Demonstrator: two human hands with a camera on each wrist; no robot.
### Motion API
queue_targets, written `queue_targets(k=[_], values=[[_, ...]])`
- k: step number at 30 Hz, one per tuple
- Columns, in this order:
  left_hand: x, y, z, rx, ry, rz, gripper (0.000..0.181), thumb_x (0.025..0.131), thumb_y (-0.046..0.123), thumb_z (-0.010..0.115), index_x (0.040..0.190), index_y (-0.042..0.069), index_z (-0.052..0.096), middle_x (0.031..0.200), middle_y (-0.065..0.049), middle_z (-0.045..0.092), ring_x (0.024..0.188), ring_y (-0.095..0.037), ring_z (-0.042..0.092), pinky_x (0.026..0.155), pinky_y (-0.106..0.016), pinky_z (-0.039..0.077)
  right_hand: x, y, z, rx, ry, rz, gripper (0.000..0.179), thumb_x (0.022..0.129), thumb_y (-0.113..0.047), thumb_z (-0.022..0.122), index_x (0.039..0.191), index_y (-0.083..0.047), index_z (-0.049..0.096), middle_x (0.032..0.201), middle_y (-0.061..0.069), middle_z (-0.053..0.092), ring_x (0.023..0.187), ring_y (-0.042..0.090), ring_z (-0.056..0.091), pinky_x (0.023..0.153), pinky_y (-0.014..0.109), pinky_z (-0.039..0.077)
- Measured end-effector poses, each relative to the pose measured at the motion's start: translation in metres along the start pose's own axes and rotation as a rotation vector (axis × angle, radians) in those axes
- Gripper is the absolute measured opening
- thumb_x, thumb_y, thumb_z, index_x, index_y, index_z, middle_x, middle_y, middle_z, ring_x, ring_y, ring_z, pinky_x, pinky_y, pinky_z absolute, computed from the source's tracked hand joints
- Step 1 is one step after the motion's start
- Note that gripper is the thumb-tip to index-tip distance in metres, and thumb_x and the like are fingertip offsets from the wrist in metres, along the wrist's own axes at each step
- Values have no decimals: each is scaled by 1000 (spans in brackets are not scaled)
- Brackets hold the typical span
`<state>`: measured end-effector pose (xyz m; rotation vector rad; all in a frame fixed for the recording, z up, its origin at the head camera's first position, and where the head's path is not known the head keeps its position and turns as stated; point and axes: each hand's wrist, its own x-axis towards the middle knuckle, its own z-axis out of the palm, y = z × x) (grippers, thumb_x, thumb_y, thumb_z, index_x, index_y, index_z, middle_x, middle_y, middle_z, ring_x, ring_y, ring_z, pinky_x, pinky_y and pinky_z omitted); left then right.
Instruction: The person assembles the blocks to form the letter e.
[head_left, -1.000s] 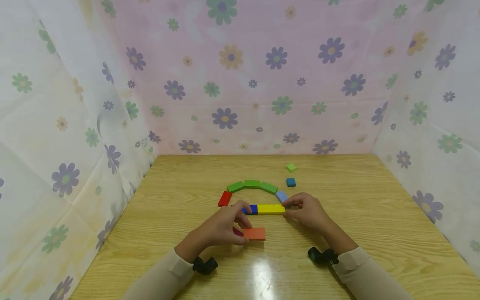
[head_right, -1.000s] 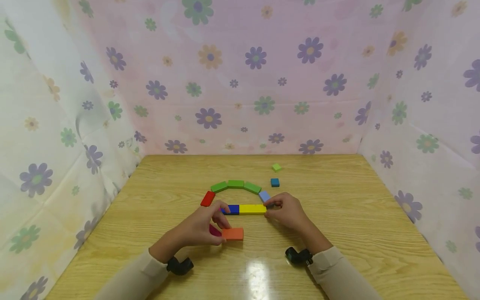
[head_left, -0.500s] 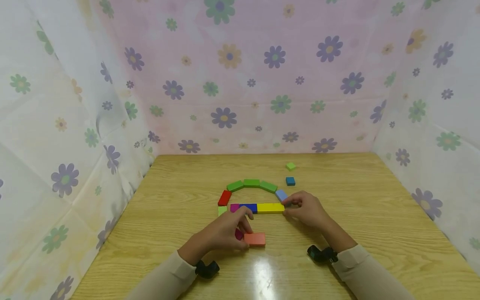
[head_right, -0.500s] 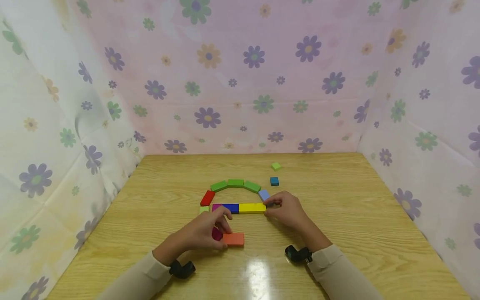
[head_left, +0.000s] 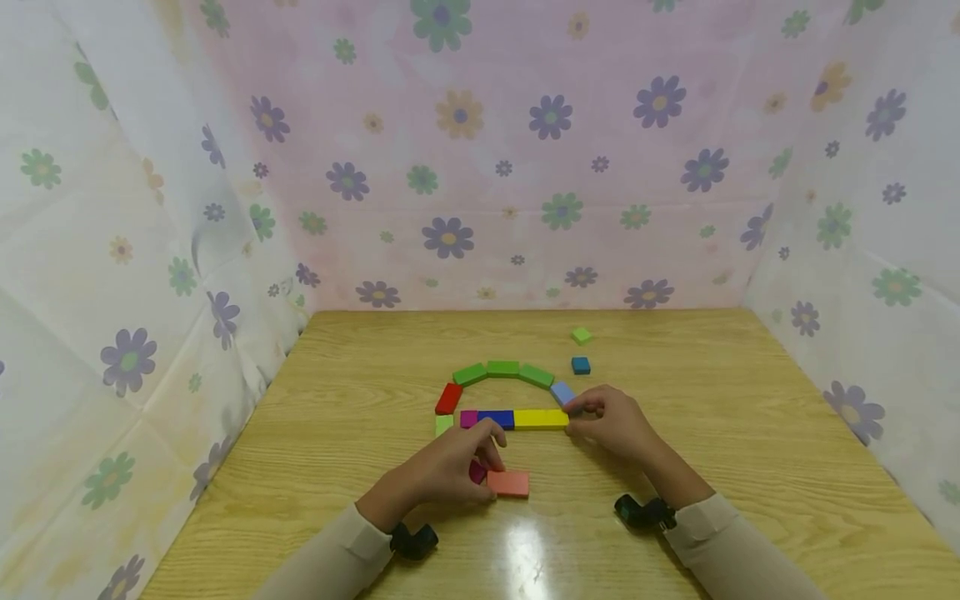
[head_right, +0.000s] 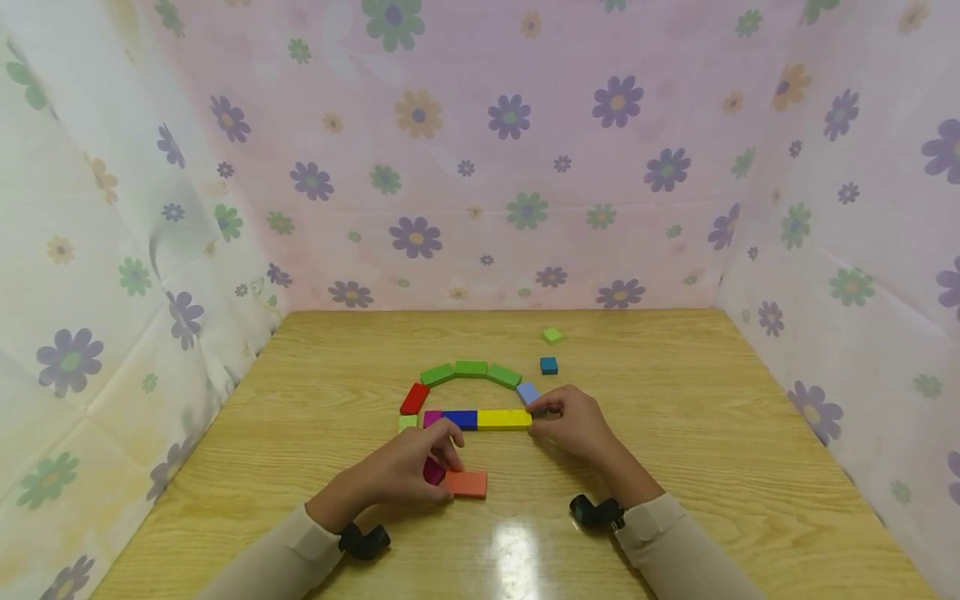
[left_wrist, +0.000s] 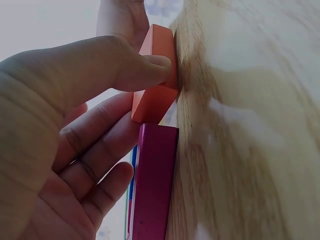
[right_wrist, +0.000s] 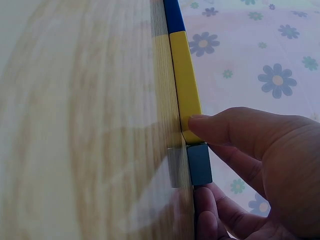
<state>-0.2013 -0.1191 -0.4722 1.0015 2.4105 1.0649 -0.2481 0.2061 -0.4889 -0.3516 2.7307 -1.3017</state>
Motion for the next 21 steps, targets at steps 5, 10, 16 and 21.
queue_targets(k=[5, 10, 16, 21], values=[[-1, -1, 0, 3, -5, -3, 59, 84, 17, 86, 130, 16, 50, 105, 18, 71, 93, -3, 65, 83, -21, 55, -1, 1, 1, 3, -1, 11, 22, 86, -27, 85, 108, -25, 80, 132, 7, 63, 120, 28, 58, 101, 56, 50], [-3, -4, 2, 9, -1, -10, 57, 84, 19, 87, 129, 17, 51, 105, 17, 71, 94, -2, 64, 83, -21, 54, -2, 0, 4, 14, -1, 2, 22, 86, -26, 85, 108, -25, 80, 131, 7, 63, 119, 28, 59, 101, 55, 51], [-3, -4, 2, 27, 2, -4, 57, 84, 21, 87, 128, 19, 51, 105, 19, 71, 95, -1, 63, 83, -21, 53, -2, 0, 4, 9, 12, -2, 22, 85, -25, 85, 107, -24, 80, 129, 7, 64, 118, 27, 60, 100, 55, 51], [-3, -2, 1, 31, 6, -10, 56, 84, 22, 86, 128, 20, 52, 106, 20, 70, 96, -1, 63, 85, -21, 53, -1, 0, 2, 7, 15, 1, 21, 86, -25, 85, 107, -24, 80, 129, 6, 63, 116, 26, 59, 99, 54, 51]])
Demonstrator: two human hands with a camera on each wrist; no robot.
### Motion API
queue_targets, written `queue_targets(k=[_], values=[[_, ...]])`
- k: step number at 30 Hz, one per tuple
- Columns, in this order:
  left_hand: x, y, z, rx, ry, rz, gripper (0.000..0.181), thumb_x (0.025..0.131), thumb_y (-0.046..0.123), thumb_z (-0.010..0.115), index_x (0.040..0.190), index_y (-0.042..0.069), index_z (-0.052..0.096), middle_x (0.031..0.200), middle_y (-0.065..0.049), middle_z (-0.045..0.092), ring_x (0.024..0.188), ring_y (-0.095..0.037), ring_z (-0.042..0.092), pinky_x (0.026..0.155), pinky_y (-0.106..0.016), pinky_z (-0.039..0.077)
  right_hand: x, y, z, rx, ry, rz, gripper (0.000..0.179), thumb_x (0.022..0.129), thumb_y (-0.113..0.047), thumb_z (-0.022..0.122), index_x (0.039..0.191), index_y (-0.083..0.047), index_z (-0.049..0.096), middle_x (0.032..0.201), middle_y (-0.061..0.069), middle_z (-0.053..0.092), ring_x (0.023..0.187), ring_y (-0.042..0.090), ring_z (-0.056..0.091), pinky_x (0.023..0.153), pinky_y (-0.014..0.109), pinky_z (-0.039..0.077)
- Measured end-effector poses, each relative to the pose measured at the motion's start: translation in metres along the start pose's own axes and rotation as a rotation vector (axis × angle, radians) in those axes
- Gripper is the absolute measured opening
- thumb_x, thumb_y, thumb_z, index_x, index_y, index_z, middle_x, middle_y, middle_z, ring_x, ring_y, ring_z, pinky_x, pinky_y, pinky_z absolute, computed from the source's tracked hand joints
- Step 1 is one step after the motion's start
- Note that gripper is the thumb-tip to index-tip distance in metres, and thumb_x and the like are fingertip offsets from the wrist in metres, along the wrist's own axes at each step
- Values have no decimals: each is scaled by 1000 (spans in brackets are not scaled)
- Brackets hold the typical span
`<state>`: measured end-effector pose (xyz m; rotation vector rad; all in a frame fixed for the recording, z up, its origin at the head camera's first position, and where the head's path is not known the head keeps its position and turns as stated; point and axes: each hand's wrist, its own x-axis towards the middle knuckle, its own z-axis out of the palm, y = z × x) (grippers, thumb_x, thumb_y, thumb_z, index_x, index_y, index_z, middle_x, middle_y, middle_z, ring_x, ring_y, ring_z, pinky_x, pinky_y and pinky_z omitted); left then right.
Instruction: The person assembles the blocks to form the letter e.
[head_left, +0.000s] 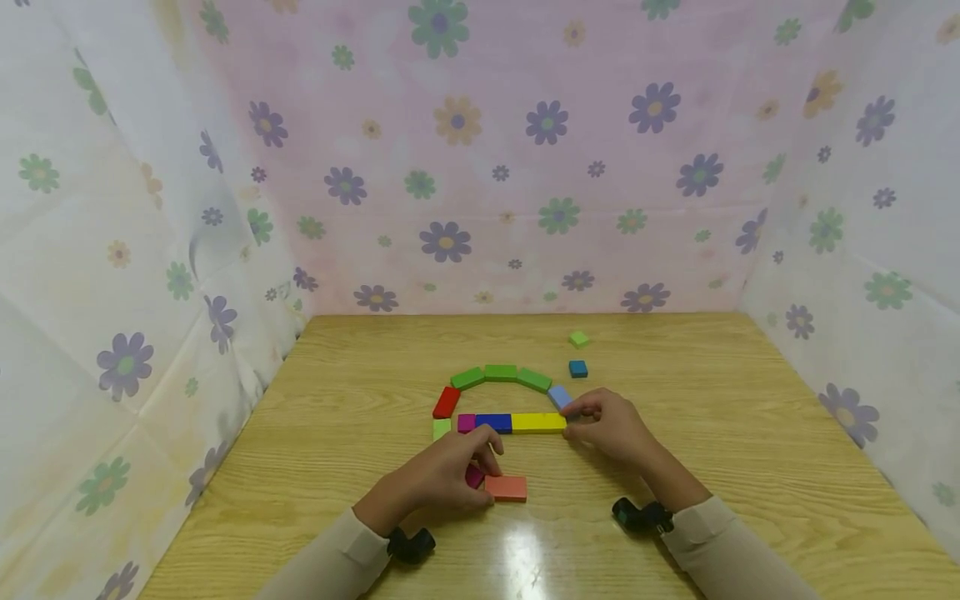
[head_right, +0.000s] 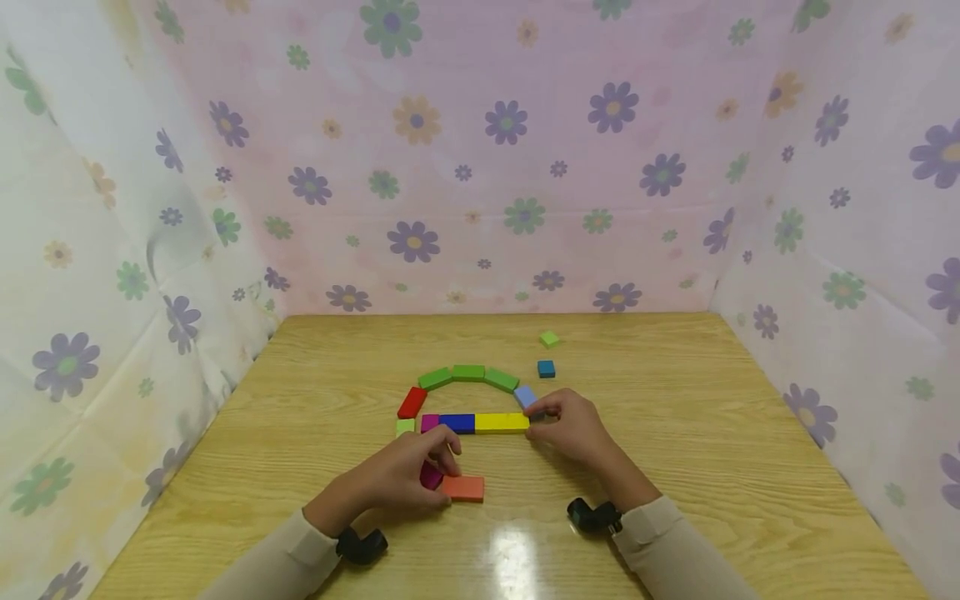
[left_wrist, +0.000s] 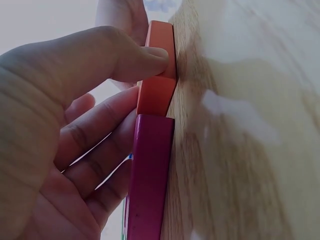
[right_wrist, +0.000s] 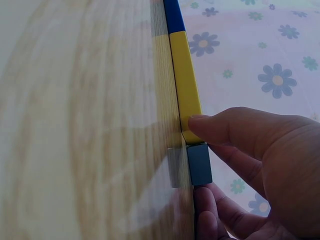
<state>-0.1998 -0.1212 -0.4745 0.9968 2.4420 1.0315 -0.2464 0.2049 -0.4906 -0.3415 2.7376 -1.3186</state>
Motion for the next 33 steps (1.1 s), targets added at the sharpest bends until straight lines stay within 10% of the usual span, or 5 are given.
queue_targets(k=[33], values=[[0, -4, 0, -3, -23, 30, 47, 85, 20, 85, 123, 20, 57, 105, 16, 70, 97, -1, 64, 88, -21, 53, 1, -2, -2, -7, -8, 12, 21, 86, -24, 84, 107, -25, 80, 130, 7, 63, 117, 28, 59, 101, 56, 50]])
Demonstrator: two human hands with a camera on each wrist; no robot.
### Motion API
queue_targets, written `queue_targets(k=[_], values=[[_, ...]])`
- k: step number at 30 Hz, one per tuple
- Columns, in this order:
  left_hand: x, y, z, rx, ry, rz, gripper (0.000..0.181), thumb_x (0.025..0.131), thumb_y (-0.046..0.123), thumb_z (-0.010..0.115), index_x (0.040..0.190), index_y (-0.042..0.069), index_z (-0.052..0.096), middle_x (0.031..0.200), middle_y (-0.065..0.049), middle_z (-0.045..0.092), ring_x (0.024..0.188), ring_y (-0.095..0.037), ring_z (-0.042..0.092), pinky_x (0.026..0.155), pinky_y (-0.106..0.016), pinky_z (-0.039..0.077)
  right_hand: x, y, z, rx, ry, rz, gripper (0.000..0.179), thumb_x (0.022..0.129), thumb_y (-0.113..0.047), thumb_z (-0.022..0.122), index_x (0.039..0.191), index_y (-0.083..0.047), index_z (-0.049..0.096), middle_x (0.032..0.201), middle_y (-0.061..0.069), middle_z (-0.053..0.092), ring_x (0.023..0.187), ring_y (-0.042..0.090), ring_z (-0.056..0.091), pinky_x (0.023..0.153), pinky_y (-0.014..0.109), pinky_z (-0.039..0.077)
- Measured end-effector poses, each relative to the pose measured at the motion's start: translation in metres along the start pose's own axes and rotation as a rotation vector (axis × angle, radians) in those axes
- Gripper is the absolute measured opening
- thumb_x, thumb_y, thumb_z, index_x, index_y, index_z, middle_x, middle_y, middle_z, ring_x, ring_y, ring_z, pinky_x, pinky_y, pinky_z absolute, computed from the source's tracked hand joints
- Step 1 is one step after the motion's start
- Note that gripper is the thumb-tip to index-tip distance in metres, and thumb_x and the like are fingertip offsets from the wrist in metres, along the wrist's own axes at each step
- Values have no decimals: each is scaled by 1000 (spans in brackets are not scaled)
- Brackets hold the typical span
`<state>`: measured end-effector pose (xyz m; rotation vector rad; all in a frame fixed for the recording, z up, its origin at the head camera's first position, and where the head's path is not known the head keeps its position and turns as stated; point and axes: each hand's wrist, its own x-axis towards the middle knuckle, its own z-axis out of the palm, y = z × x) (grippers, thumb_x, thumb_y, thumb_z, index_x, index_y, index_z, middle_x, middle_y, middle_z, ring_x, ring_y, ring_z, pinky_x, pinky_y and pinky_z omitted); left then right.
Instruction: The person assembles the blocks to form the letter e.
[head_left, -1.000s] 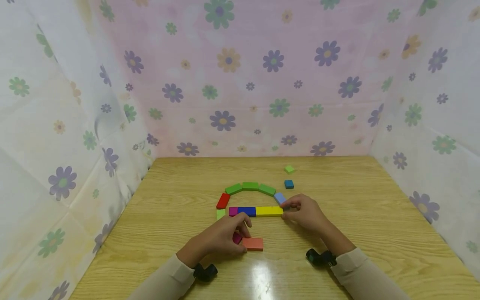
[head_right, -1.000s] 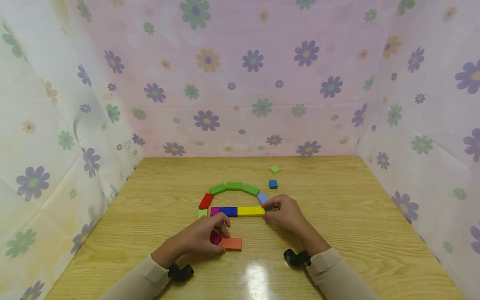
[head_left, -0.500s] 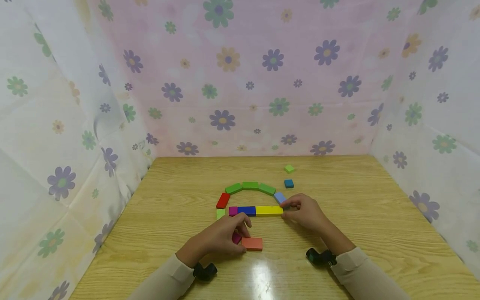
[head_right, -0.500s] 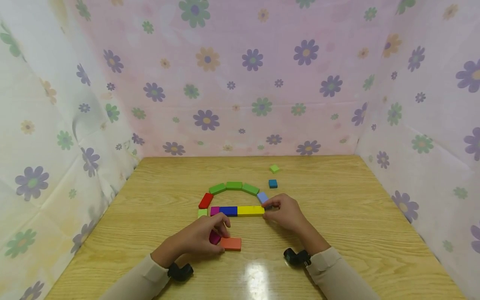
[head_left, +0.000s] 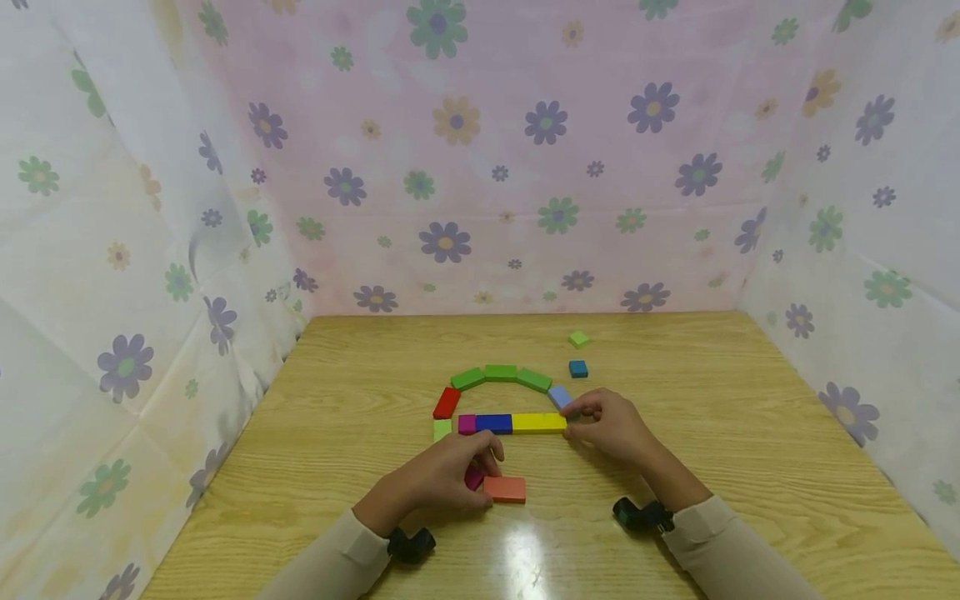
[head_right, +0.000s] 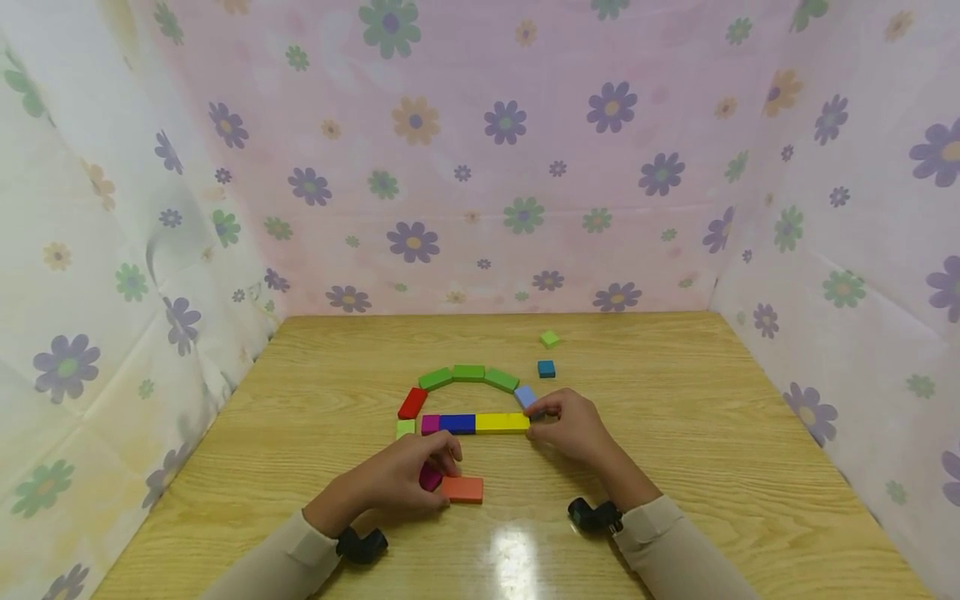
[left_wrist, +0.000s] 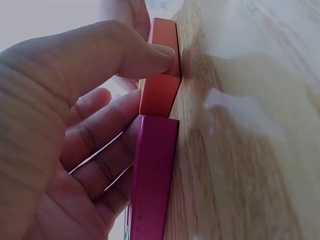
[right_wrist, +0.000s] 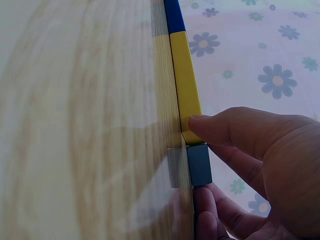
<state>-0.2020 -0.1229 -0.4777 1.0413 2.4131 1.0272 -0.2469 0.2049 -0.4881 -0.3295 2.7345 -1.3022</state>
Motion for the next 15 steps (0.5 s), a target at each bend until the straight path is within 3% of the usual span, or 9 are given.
queue_targets(k=[15], values=[[1, 0, 1, -28, -11, -28, 43, 84, 19, 84, 120, 20, 60, 105, 16, 69, 98, -2, 64, 87, -22, 53, 3, 0, -4, -3, -45, 2, 26, 86, -30, 84, 112, -26, 80, 137, 8, 64, 123, 30, 61, 100, 56, 51]])
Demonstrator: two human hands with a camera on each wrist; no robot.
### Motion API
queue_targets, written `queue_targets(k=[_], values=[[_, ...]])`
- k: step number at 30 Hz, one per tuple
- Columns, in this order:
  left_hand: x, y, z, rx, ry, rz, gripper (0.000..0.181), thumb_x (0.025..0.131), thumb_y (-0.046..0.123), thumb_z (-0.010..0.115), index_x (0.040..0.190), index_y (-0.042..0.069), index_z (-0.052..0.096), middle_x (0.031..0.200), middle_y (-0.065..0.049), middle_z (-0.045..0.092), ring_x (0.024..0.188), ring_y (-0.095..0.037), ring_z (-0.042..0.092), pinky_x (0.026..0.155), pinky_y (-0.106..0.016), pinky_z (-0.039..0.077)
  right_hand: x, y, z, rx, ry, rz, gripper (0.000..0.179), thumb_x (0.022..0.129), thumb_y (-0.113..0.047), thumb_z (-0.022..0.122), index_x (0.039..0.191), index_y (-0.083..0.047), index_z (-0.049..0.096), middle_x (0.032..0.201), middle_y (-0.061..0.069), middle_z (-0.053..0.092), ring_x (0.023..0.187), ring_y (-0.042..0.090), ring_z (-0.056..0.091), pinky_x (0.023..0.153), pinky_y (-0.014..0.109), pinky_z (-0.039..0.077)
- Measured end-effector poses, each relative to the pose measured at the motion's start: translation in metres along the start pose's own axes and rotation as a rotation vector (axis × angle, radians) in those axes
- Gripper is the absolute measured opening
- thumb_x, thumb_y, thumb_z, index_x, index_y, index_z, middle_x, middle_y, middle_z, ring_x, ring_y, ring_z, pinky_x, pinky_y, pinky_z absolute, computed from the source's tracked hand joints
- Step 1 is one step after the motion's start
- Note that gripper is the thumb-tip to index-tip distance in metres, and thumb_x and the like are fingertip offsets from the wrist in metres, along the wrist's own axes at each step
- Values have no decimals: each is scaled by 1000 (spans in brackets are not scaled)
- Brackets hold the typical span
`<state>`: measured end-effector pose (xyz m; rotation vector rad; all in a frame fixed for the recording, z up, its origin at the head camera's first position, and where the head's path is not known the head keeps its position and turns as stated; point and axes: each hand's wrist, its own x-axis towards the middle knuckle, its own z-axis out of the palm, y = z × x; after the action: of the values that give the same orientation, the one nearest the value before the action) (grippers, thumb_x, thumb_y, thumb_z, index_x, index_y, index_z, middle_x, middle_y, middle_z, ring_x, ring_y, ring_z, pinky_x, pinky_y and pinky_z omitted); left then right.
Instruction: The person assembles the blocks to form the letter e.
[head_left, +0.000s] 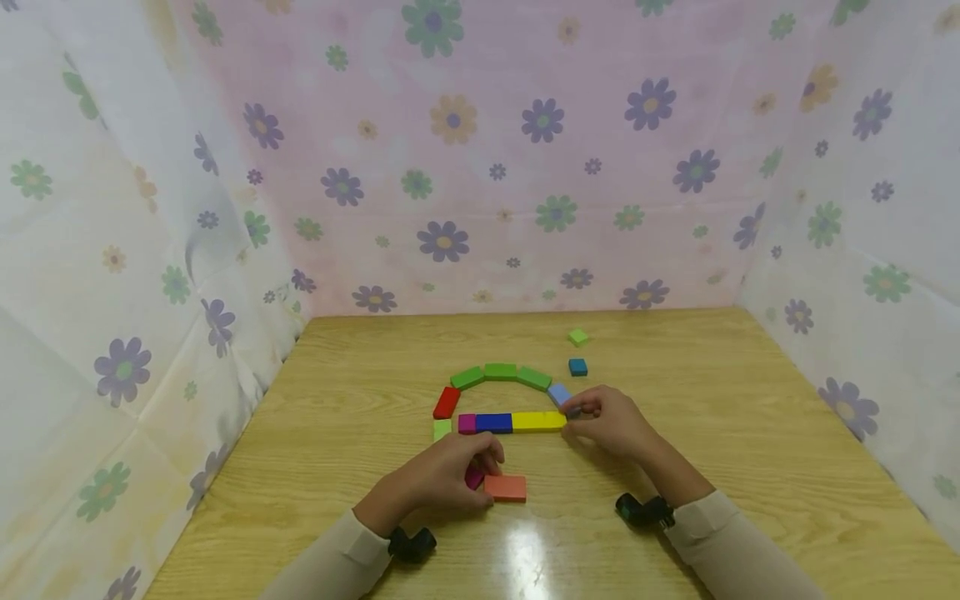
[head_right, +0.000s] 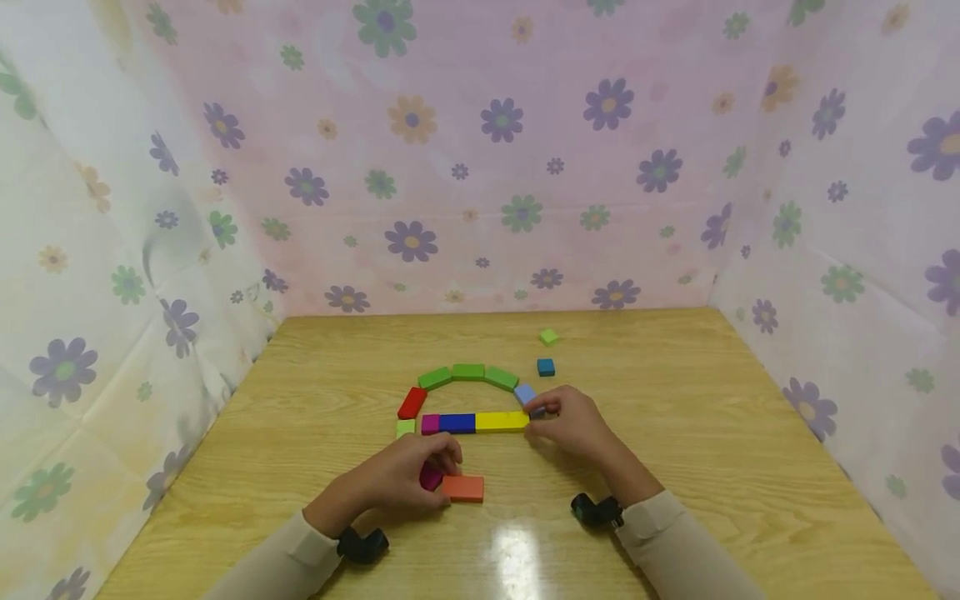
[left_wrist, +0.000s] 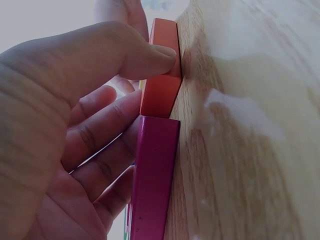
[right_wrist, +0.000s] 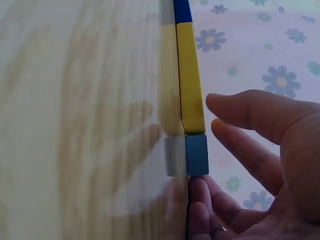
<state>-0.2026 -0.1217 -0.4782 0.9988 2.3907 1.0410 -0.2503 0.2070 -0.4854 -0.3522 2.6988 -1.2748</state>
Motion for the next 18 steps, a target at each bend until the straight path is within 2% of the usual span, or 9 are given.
queue_targets(k=[3, 6, 9, 13, 18], values=[[-1, 0, -1, 6, 2, -1, 43, 84, 20, 85, 120, 20, 61, 105, 16, 69, 98, -1, 64, 88, -21, 53, 2, -2, -1, 12, -7, 0, 26, 87, -29, 83, 112, -24, 80, 134, 7, 67, 120, 29, 63, 98, 52, 53], [-1, 0, 0, 14, 2, 2, 43, 84, 20, 85, 121, 20, 61, 105, 17, 69, 98, 0, 63, 88, -21, 53, 3, -3, -3, 35, -21, 15, 27, 89, -28, 82, 115, -20, 79, 123, 6, 72, 113, 26, 65, 91, 47, 55], [-1, 1, 0, 17, 2, -1, 43, 84, 21, 85, 120, 20, 61, 104, 18, 69, 97, 1, 63, 88, -21, 53, 6, -4, -7, 33, -31, 29, 30, 91, -29, 80, 119, -19, 77, 121, 8, 73, 114, 29, 65, 90, 48, 56], [-1, 0, 1, 25, 3, -2, 43, 85, 21, 85, 120, 21, 60, 103, 19, 68, 97, 2, 62, 88, -21, 52, 14, -4, -14, 19, -17, 37, 33, 92, -31, 78, 123, -19, 75, 139, 15, 64, 127, 37, 62, 97, 54, 55], [-1, 0, 1, 35, 11, 3, 43, 84, 21, 85, 119, 22, 61, 103, 19, 68, 98, 2, 62, 89, -21, 52, 28, -2, -26, 3, 9, 48, 35, 94, -29, 77, 126, -17, 73, 149, 19, 55, 130, 42, 59, 97, 54, 56]])
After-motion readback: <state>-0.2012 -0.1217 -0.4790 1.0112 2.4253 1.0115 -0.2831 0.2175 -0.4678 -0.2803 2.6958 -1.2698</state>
